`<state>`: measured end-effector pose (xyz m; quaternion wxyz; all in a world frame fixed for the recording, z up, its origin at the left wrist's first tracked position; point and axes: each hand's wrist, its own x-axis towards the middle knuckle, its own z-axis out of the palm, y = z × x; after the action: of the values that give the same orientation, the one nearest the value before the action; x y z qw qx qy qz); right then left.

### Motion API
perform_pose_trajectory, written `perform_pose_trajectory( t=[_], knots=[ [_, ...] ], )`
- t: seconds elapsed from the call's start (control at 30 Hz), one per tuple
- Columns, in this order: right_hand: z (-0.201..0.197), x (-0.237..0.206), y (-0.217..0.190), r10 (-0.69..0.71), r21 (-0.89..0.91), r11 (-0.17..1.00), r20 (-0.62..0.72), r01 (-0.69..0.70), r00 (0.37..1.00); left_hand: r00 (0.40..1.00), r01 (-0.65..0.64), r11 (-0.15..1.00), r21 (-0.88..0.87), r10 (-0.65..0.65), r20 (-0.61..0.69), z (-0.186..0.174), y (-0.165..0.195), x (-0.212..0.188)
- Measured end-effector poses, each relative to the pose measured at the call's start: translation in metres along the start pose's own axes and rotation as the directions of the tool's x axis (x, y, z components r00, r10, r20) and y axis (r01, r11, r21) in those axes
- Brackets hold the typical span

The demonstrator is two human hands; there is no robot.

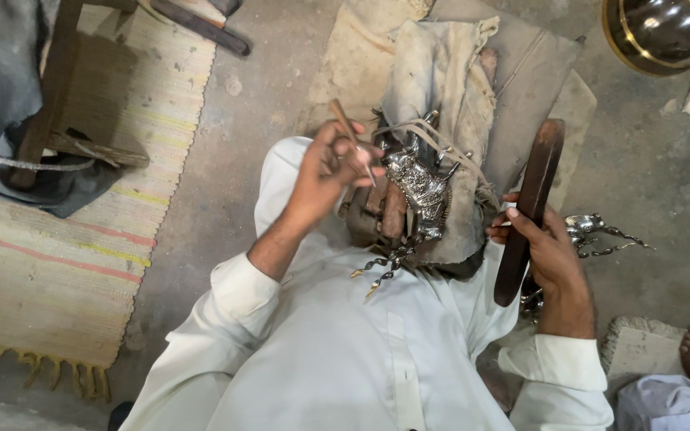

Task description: The person sits cross-legged on the floor holding a silver animal figurine against a sandbag on their lap. They hold a small punch against the figurine's surface with one hand and repeatedly strike it with a wooden mallet held in the other hand, repositioning the punch to work different areas of the decorated body, then turn the figurine over and continue hammering.

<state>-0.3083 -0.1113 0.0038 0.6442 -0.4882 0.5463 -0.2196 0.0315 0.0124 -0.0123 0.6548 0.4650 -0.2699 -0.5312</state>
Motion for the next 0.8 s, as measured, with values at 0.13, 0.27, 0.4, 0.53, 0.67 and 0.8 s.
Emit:
perform_pose_trajectory(
  t=[0.13, 0.27, 0.4, 0.53, 0.67, 0.8],
  knots=[
    [-0.001, -0.01, 0.007, 0.024, -0.023, 0.999, 0.081, -0.022, 0.996, 0.989, -0.09, 0.995, 0.039, 0.085, 0.12, 0.014, -0.017, -0.004],
    [-0.006, -0.02, 0.002, -0.005, -0.097, 0.995, 0.185, 0.023, 0.983, 0.98, -0.166, 0.968, 0.189, 0.139, 0.145, 0.026, -0.028, -0.006],
    [-0.005, -0.029, -0.016, -0.024, -0.201, 0.978, 0.195, 0.064, 0.98, 0.912, -0.401, 0.863, 0.308, 0.345, 0.219, 0.036, -0.033, -0.01],
    [0.004, -0.039, -0.038, -0.173, -0.452, 0.857, 0.201, 0.247, 0.964, 0.877, -0.48, 0.784, 0.393, 0.413, 0.247, 0.045, -0.034, -0.012],
    [0.012, -0.056, -0.066, -0.394, -0.782, 0.492, 0.192, 0.383, 0.899, 0.846, -0.526, 0.659, 0.538, 0.471, 0.251, 0.049, -0.035, -0.011],
    [0.026, -0.067, -0.101, -0.735, -0.763, -0.059, 0.47, 0.644, 0.489, 0.781, -0.616, 0.603, 0.507, 0.55, 0.295, 0.047, -0.039, -0.013]
  ],
)
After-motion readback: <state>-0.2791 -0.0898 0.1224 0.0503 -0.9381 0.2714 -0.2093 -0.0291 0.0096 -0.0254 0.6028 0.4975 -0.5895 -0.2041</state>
